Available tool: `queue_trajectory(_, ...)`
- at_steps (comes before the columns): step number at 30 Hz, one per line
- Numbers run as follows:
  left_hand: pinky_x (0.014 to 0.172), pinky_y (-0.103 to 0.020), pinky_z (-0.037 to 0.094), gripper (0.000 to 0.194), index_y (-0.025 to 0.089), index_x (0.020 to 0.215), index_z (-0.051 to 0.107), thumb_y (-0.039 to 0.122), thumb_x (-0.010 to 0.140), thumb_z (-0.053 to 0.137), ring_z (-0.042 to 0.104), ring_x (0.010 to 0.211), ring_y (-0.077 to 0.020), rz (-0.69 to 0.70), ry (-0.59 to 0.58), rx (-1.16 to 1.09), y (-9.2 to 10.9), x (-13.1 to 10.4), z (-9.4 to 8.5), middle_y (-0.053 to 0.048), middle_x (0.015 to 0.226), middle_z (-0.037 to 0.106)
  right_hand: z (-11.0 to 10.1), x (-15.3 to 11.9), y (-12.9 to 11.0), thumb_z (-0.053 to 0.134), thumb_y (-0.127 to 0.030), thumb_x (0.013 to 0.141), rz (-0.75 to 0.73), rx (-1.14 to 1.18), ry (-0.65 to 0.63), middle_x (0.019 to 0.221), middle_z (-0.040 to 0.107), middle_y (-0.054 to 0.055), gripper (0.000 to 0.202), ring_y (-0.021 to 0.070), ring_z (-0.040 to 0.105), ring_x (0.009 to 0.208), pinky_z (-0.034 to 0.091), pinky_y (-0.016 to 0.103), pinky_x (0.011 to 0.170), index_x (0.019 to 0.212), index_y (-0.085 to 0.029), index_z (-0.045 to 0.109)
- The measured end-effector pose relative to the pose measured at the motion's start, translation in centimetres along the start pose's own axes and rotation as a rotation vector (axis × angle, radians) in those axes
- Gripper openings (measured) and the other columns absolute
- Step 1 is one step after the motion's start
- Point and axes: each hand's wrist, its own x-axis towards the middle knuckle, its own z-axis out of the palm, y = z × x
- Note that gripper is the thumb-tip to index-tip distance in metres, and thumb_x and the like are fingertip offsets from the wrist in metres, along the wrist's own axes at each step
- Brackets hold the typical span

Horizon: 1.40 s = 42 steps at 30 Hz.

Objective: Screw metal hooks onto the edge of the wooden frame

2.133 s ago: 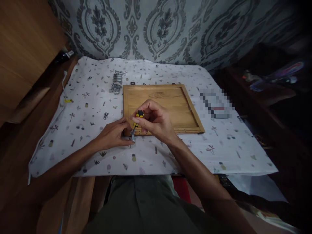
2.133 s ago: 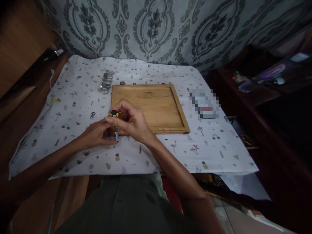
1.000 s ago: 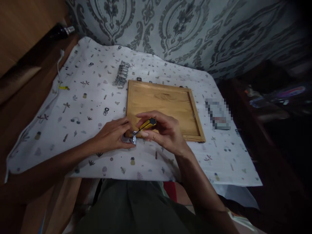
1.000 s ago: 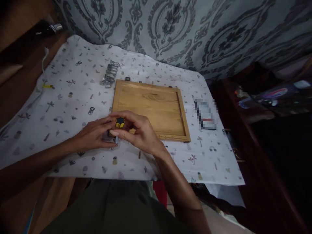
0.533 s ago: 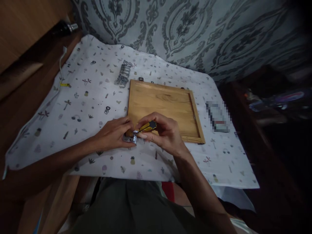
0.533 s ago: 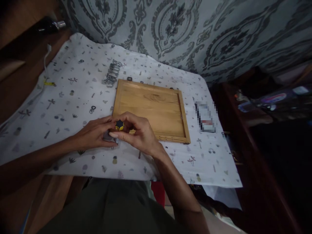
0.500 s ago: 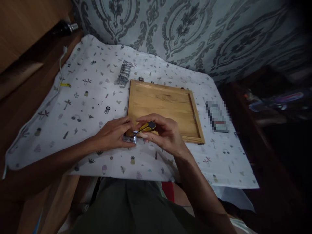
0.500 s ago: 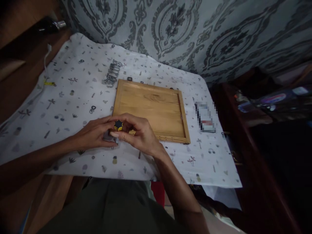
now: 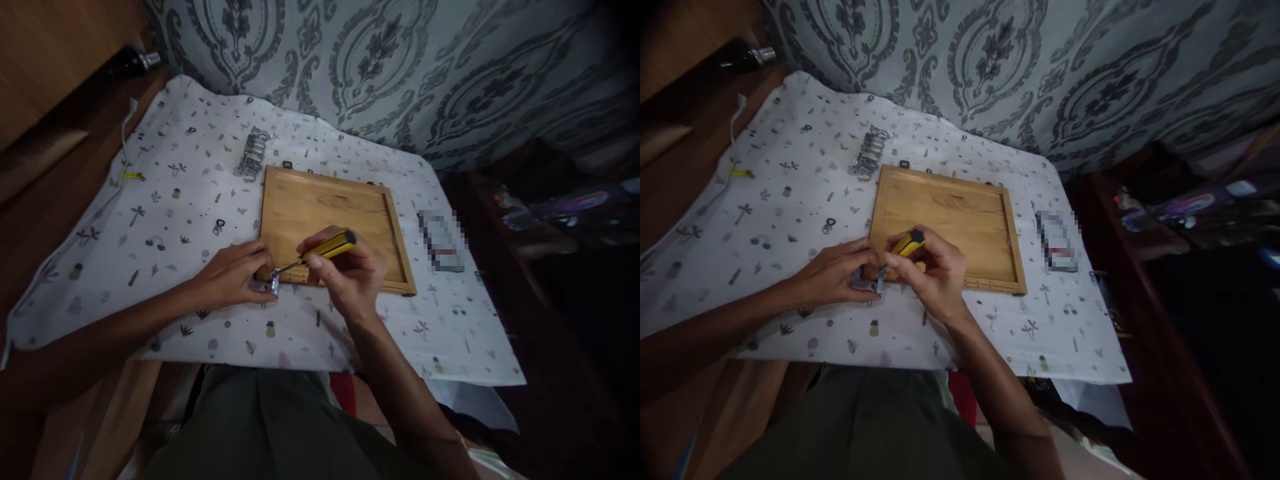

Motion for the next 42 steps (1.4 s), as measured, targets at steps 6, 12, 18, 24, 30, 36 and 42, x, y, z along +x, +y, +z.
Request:
queue_trajectory(6, 0.075, -0.032, 0.049, 0.035, 0.022, 0.097, 0.059, 0.044, 0.080, 0.080, 0.064, 0.097, -0.0239, -0.021, -0.014, 0.024, 0.3, 0.2, -0.2, -0.002, 0.105, 0.061, -0.3, -0.4, 0.2, 0.082, -0.045, 0.083, 0.055, 0.086, 0.074, 0.081, 0.070, -0.002, 0.026, 0.0066, 0.056, 0.047, 0.048, 0.021, 0.041, 0.086, -0.022, 0.072)
queue_trajectory(12, 0.077, -0.033, 0.050, 0.035, 0.021, 0.100, 0.061, 0.044, 0.081, 0.080, 0.065, 0.101, -0.0249, -0.021, -0.015, 0.036, 0.2, 0.2, -0.1, -0.004, 0.110, 0.063, 0.0, -0.7, 1.0, 0.078, -0.047, 0.087, 0.075, 0.030, 0.003, 0.083, 0.070, -0.001, 0.027, 0.0064, 0.055, 0.048, 0.049, 0.022, 0.045, 0.088, -0.022, 0.069)
queue_trajectory(18, 0.083, -0.037, 0.052, 0.038, 0.022, 0.106, 0.062, 0.044, 0.081, 0.080, 0.064, 0.105, -0.0263, -0.014, -0.031, 0.017, 0.1, 0.2, -0.1, -0.005, 0.116, 0.064, 0.1, -0.6, 1.2, 0.078, -0.046, 0.087, 0.098, 0.035, -0.031, 0.078, 0.067, -0.003, 0.026, 0.0064, 0.055, 0.048, 0.048, 0.022, 0.046, 0.088, -0.022, 0.068)
queue_trajectory(24, 0.076, -0.034, 0.049, 0.037, 0.021, 0.101, 0.060, 0.045, 0.081, 0.079, 0.064, 0.097, -0.0245, -0.026, -0.022, 0.035, 0.2, 0.1, -0.2, -0.003, 0.106, 0.062, -0.2, -0.7, 1.0, 0.078, -0.046, 0.087, 0.068, -0.022, 0.005, 0.077, 0.067, -0.002, 0.026, 0.0072, 0.055, 0.049, 0.047, 0.023, 0.045, 0.086, -0.022, 0.069)
queue_trajectory(30, 0.072, -0.032, 0.048, 0.035, 0.023, 0.099, 0.058, 0.047, 0.082, 0.077, 0.063, 0.092, -0.0223, -0.006, 0.009, 0.052, 0.1, 0.0, -0.1, -0.002, 0.105, 0.061, -0.5, -0.2, 1.2, 0.078, -0.050, 0.085, 0.119, 0.005, 0.052, 0.073, 0.065, -0.004, 0.030, 0.0074, 0.053, 0.048, 0.046, 0.020, 0.041, 0.087, -0.022, 0.069)
queue_trajectory(36, 0.074, -0.032, 0.048, 0.034, 0.022, 0.100, 0.057, 0.042, 0.082, 0.078, 0.063, 0.092, -0.0222, 0.005, 0.004, 0.056, 0.1, 0.0, -0.1, -0.002, 0.106, 0.061, -0.3, 0.6, 1.9, 0.080, -0.057, 0.080, 0.194, 0.086, 0.107, 0.069, 0.062, -0.005, 0.039, 0.0066, 0.052, 0.044, 0.046, 0.021, 0.041, 0.086, -0.021, 0.067)
queue_trajectory(42, 0.074, -0.032, 0.049, 0.033, 0.023, 0.098, 0.058, 0.045, 0.083, 0.077, 0.063, 0.090, -0.0212, 0.010, 0.023, 0.030, 0.0, 0.0, 0.0, -0.001, 0.103, 0.061, -0.3, 0.7, 2.7, 0.078, -0.061, 0.080, 0.197, 0.071, 0.099, 0.064, 0.058, -0.006, 0.043, 0.0074, 0.052, 0.044, 0.046, 0.021, 0.043, 0.085, -0.021, 0.064)
